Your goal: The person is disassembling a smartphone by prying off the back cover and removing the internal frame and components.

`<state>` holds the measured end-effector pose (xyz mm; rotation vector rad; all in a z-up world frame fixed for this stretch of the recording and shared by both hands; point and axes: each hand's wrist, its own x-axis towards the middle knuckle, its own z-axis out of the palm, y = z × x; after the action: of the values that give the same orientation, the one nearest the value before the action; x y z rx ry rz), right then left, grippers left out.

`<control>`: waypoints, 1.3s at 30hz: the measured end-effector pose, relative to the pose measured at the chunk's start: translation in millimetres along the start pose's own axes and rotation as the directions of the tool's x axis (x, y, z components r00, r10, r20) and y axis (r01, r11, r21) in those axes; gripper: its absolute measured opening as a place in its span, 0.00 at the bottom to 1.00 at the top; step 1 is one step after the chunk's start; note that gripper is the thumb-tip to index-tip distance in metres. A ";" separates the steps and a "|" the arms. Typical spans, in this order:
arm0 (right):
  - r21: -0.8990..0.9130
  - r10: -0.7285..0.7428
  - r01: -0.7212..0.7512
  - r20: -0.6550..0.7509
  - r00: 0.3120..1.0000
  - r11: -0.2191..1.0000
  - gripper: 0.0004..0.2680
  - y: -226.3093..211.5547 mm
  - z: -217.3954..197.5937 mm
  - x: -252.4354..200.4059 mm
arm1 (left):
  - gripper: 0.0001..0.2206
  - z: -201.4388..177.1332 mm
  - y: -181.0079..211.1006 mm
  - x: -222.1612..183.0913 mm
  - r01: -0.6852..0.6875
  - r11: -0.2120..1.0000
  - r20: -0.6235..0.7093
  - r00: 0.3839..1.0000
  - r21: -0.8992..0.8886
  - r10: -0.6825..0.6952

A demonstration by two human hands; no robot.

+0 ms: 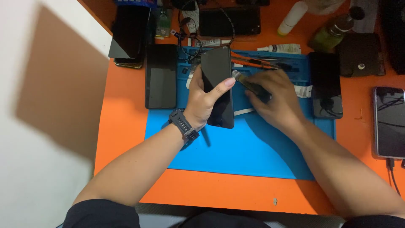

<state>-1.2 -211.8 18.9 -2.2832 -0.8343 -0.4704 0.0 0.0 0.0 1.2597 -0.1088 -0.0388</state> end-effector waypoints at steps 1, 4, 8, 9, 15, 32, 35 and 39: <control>0.000 0.000 0.000 0.000 1.000 1.000 0.08 -1.0 -1.9 0.1 | 0.26 0.5 -1.1 0.6 0.000 1.000 0.000 1.000 0.000 0.000; -0.169 0.025 -0.017 0.045 0.999 0.986 0.06 -7.1 -6.6 3.1 | 0.28 0.8 -3.8 0.4 0.002 1.000 -0.015 1.000 0.006 -0.002; 0.089 -0.026 0.039 -0.149 0.988 0.995 0.05 -7.7 -2.8 -6.6 | 0.27 5.3 -3.8 -1.8 -0.093 0.996 -0.056 0.994 0.010 0.093; 0.256 0.036 0.009 -0.169 0.985 0.967 0.04 -4.1 1.7 -14.0 | 0.26 7.0 -3.5 -2.2 -0.117 0.993 -0.088 0.989 0.021 0.118; 0.538 0.249 -0.225 0.027 0.968 0.813 0.05 -46.7 10.4 -14.2 | 0.32 -3.4 16.8 4.5 -0.233 0.902 -0.185 0.931 0.364 0.316; 0.283 0.216 -0.274 0.220 0.951 0.919 0.03 -24.6 22.2 -33.4 | 0.40 7.5 4.3 -6.6 -0.286 0.852 -0.117 0.922 0.439 0.370; 0.234 0.201 -0.243 0.190 0.961 0.941 0.03 -22.6 16.0 -32.9 | 0.40 5.5 4.1 -4.6 -0.255 0.851 -0.126 0.929 0.458 0.347; 0.212 0.169 -0.180 0.068 0.983 0.960 0.04 -33.6 -0.4 -18.6 | 0.34 -1.1 -6.4 4.5 -0.244 0.864 -0.196 0.913 0.441 0.358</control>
<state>-37.5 -200.7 24.8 -2.1473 -0.6648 -0.2312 4.8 -1.3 -6.1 1.6419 -0.0786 0.4552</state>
